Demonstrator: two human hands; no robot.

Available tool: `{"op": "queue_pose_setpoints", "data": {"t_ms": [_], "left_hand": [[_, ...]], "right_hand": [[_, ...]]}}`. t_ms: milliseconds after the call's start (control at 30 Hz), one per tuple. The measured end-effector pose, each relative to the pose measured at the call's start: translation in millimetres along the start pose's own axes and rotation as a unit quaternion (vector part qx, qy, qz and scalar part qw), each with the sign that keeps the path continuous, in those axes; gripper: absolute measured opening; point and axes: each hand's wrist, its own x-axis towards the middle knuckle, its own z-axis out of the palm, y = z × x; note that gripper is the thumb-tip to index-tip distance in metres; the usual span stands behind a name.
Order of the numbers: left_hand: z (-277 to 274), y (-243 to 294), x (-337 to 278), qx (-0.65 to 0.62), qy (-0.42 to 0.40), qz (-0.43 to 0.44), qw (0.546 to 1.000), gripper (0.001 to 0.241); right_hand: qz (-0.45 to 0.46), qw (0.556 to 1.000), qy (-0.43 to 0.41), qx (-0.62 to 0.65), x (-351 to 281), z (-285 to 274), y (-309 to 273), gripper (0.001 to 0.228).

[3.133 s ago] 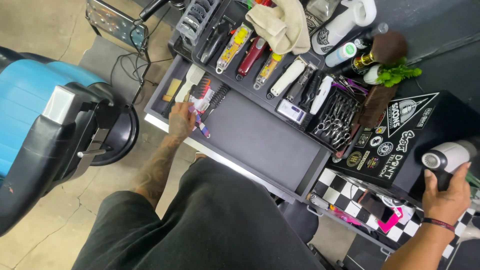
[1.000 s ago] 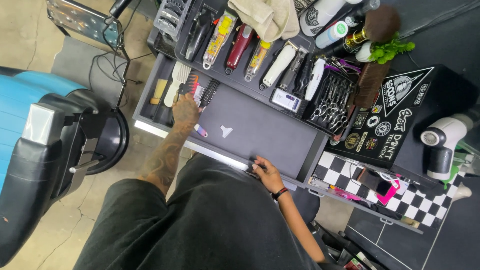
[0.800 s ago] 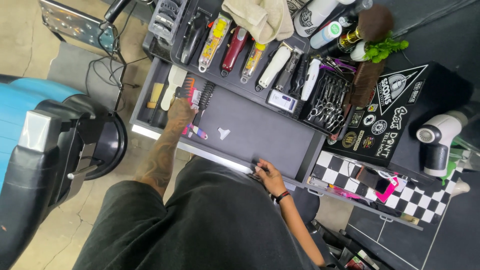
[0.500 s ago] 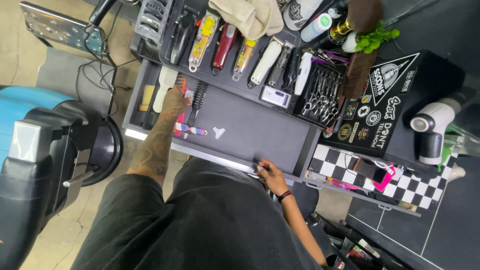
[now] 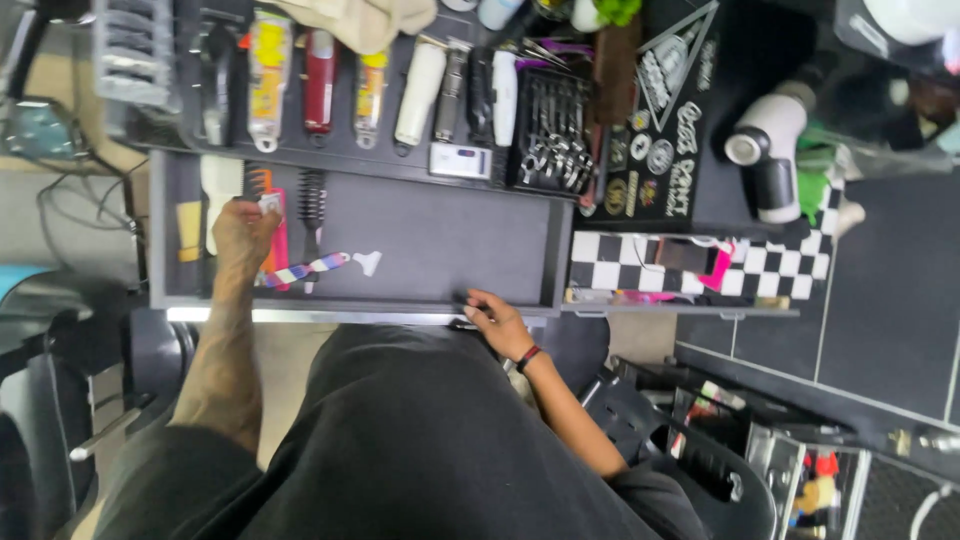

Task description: The person organizes a drawer in a barber station by first wiping the interior surface with a spray bottle and a cloth. They then place a folded towel inside the drawer and arrange several hair clippers and trimmers in a row on top of the towel.

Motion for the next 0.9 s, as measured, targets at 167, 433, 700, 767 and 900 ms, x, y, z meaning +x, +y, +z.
{"op": "queue_pose_setpoints", "data": {"t_ms": [167, 433, 700, 767, 900], "left_hand": [[70.7, 62.4, -102.3, -0.156, -0.104, -0.083, 0.979, 0.034], [156.1, 110.3, -173.8, -0.018, -0.324, -0.229, 0.918, 0.054], [135.6, 156.3, -192.3, -0.233, -0.382, -0.293, 0.845, 0.024], [146.2, 118.4, -186.3, -0.251, -0.367, -0.296, 0.845, 0.022], [160.4, 85.0, -178.9, -0.297, -0.333, -0.324, 0.834, 0.022]], "right_hand": [[-0.173, 0.981, -0.008, -0.089, -4.6, 13.8, -56.6, 0.058], [-0.31, 0.895, -0.038, -0.318, 10.3, 32.5, -70.8, 0.064], [-0.351, 0.932, -0.022, -0.089, 9.2, 21.9, -51.7, 0.064], [-0.36, 0.929, -0.006, -0.082, 5.7, 19.3, -56.8, 0.065], [-0.364, 0.929, 0.012, -0.072, 2.0, 10.6, -67.9, 0.064]]}}
